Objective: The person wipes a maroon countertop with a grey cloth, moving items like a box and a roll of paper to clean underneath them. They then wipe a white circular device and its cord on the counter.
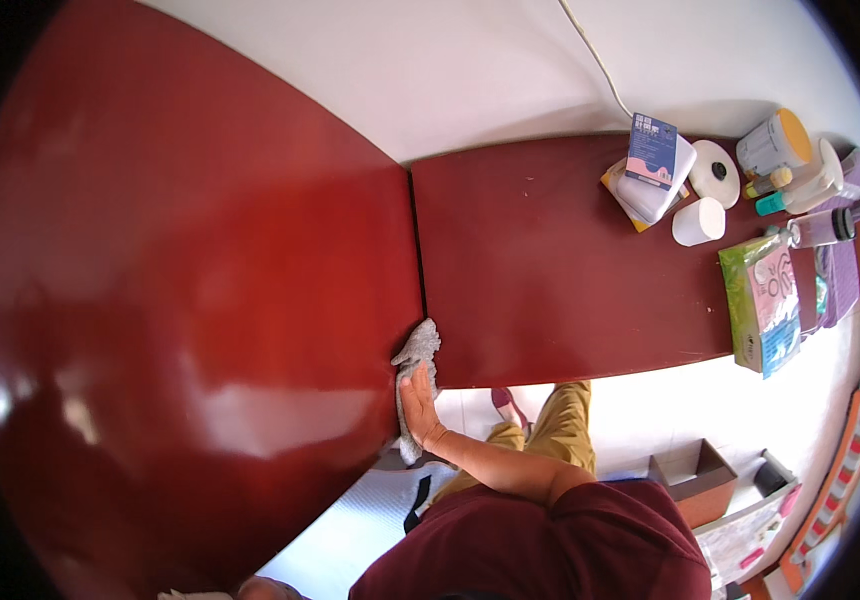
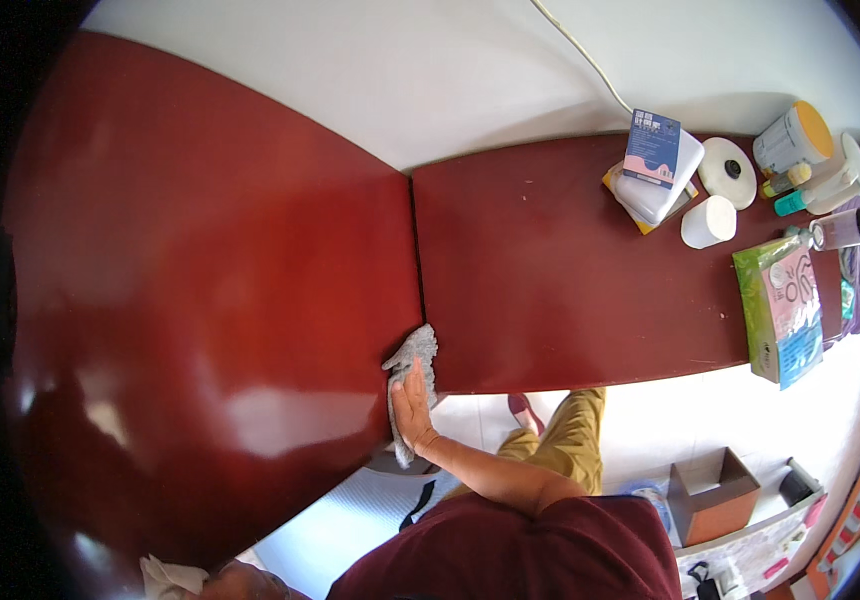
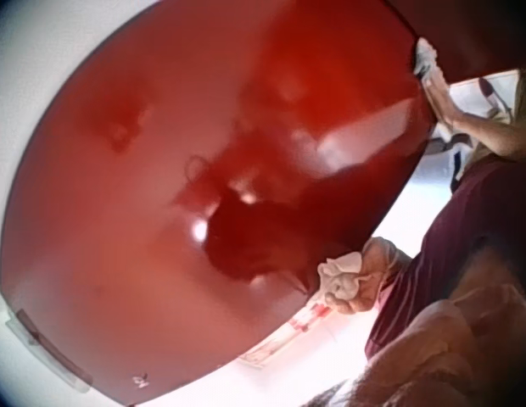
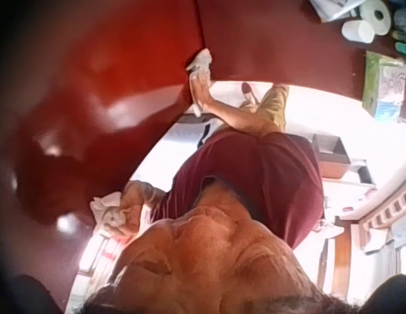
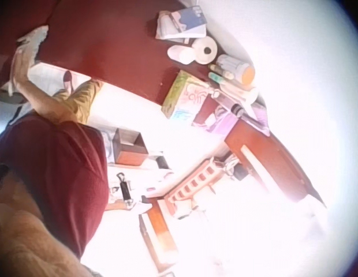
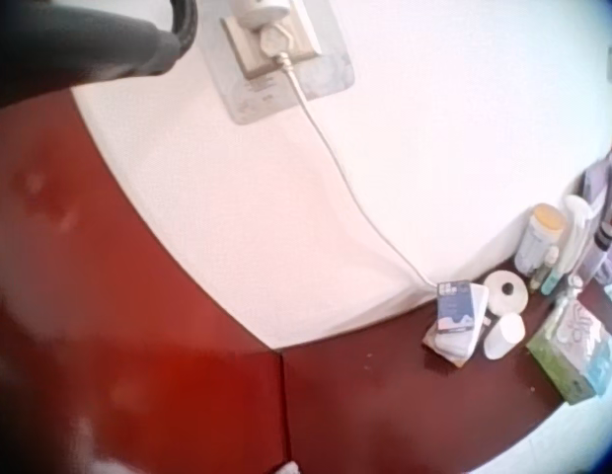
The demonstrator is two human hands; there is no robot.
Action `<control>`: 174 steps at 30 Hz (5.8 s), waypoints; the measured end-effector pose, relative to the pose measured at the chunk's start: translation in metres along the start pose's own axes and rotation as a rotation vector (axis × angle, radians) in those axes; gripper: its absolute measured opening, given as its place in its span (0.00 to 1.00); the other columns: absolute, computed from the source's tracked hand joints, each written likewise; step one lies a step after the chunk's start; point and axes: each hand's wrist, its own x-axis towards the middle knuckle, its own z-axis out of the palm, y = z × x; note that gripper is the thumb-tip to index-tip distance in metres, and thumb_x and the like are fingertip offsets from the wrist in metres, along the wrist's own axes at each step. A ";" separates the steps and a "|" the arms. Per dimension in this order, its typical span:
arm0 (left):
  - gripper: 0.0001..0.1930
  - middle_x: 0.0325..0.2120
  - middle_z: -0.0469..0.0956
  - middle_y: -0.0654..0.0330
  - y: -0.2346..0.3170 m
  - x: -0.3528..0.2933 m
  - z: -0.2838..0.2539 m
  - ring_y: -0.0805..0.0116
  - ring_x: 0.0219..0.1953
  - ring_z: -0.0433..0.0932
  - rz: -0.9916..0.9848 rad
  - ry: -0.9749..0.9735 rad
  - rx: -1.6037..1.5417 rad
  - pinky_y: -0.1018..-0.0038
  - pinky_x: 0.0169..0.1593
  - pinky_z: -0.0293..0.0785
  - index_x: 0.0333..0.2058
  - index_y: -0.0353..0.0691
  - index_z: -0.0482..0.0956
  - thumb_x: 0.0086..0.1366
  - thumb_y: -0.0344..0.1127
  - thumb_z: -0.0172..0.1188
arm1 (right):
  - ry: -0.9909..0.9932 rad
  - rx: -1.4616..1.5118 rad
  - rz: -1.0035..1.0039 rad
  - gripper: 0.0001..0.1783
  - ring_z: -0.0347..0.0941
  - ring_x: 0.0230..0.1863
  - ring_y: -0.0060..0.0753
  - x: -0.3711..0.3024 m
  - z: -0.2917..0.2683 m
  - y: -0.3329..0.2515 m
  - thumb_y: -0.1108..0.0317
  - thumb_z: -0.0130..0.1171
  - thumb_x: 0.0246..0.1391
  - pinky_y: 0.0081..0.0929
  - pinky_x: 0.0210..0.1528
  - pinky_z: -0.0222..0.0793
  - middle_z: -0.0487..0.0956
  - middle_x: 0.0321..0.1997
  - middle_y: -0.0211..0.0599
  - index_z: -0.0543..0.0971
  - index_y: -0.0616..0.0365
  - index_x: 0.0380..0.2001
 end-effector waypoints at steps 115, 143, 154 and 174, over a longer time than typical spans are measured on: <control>0.05 0.42 0.71 0.55 0.008 0.025 0.072 0.53 0.56 0.65 -0.049 0.020 -0.090 0.56 0.61 0.58 0.36 0.42 0.70 0.68 0.34 0.57 | 0.183 0.021 -0.071 0.41 0.39 0.76 0.54 0.229 -0.017 -0.093 0.46 0.30 0.68 0.36 0.75 0.33 0.47 0.74 0.58 0.49 0.72 0.68; 0.06 0.43 0.72 0.54 0.010 0.030 0.036 0.50 0.60 0.62 -0.117 0.060 -0.138 0.52 0.65 0.52 0.32 0.43 0.71 0.68 0.36 0.56 | -0.030 -0.059 -1.254 0.34 0.41 0.74 0.62 0.145 0.040 -0.479 0.57 0.40 0.65 0.48 0.74 0.35 0.49 0.73 0.63 0.55 0.72 0.66; 0.08 0.39 0.73 0.54 0.013 0.030 0.052 0.52 0.52 0.68 -0.087 0.084 -0.091 0.52 0.63 0.57 0.30 0.43 0.72 0.68 0.37 0.56 | 0.083 0.014 -0.435 0.36 0.41 0.76 0.52 0.234 -0.006 -0.244 0.55 0.35 0.68 0.35 0.75 0.35 0.48 0.74 0.58 0.51 0.73 0.68; 0.10 0.35 0.74 0.54 0.015 0.033 0.043 0.55 0.44 0.72 -0.071 0.092 -0.072 0.52 0.60 0.62 0.27 0.43 0.72 0.68 0.37 0.56 | 0.184 -0.037 -0.124 0.37 0.41 0.75 0.53 0.324 -0.032 -0.151 0.50 0.32 0.67 0.36 0.75 0.36 0.50 0.73 0.59 0.54 0.72 0.67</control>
